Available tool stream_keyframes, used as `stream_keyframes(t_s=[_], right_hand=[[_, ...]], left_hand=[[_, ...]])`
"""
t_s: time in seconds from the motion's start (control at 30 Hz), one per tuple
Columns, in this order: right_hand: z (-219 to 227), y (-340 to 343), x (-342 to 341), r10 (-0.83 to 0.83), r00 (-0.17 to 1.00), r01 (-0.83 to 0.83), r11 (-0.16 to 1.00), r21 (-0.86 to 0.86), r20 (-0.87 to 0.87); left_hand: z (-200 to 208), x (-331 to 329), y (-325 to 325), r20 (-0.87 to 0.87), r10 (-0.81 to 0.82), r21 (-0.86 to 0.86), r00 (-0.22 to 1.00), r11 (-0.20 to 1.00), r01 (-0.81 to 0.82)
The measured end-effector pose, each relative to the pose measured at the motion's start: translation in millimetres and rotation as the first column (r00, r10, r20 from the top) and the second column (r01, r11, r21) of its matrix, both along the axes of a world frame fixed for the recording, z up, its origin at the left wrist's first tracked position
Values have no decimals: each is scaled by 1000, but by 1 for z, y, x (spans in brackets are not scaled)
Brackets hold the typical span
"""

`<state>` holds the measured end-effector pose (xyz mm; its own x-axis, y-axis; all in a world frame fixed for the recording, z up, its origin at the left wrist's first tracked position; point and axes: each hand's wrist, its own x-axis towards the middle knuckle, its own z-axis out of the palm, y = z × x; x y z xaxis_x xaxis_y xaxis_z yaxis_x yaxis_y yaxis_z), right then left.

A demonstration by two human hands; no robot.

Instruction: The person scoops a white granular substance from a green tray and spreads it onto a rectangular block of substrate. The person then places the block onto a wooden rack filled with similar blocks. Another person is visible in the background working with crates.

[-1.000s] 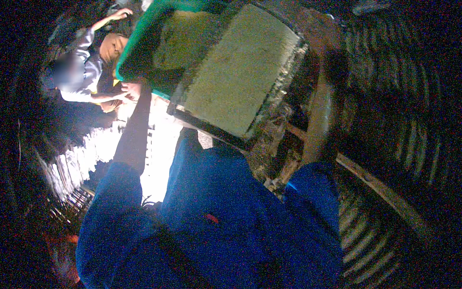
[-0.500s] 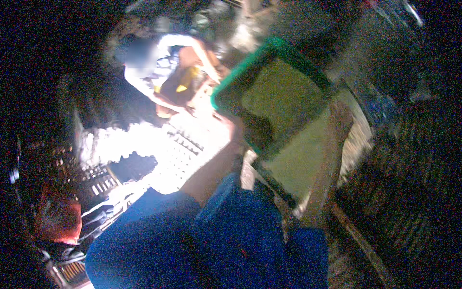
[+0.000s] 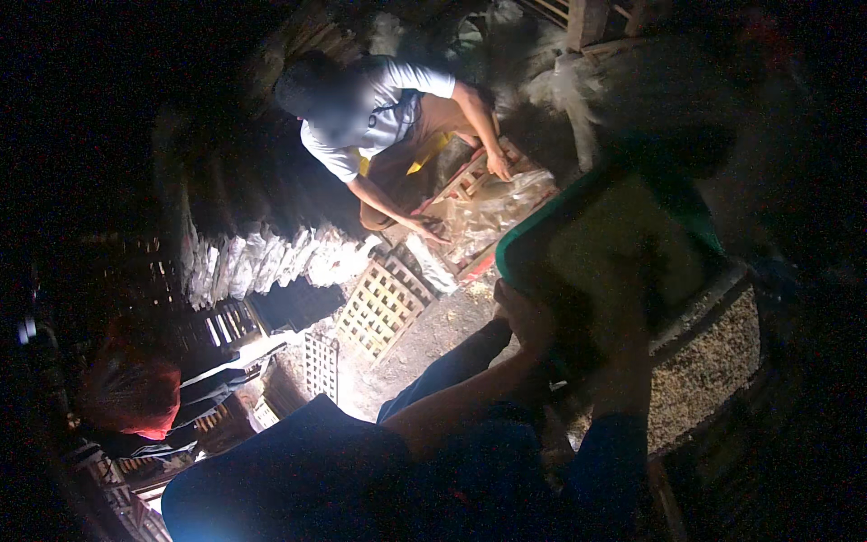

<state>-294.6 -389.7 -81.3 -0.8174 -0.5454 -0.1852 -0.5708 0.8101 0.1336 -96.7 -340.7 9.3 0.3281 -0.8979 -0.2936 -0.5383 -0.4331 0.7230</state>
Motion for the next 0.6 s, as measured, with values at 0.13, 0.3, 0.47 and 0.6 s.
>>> stream_keyframes(t_s=[0.13,0.3,0.47,0.6], right_hand=[[-32,15,-11,-34,996,31,998,46,82],[-64,31,-17,-57,989,50,998,48,136],[-85,35,-15,-80,980,75,997,34,185],[-60,27,6,-100,975,110,993,-39,201]], left_hand=[[-16,4,4,-38,-8,129,999,992,13],[-23,-4,4,17,68,109,998,992,-69],[-3,-3,-3,9,23,67,1000,997,-23],[-20,0,4,186,-5,-119,982,993,28]])
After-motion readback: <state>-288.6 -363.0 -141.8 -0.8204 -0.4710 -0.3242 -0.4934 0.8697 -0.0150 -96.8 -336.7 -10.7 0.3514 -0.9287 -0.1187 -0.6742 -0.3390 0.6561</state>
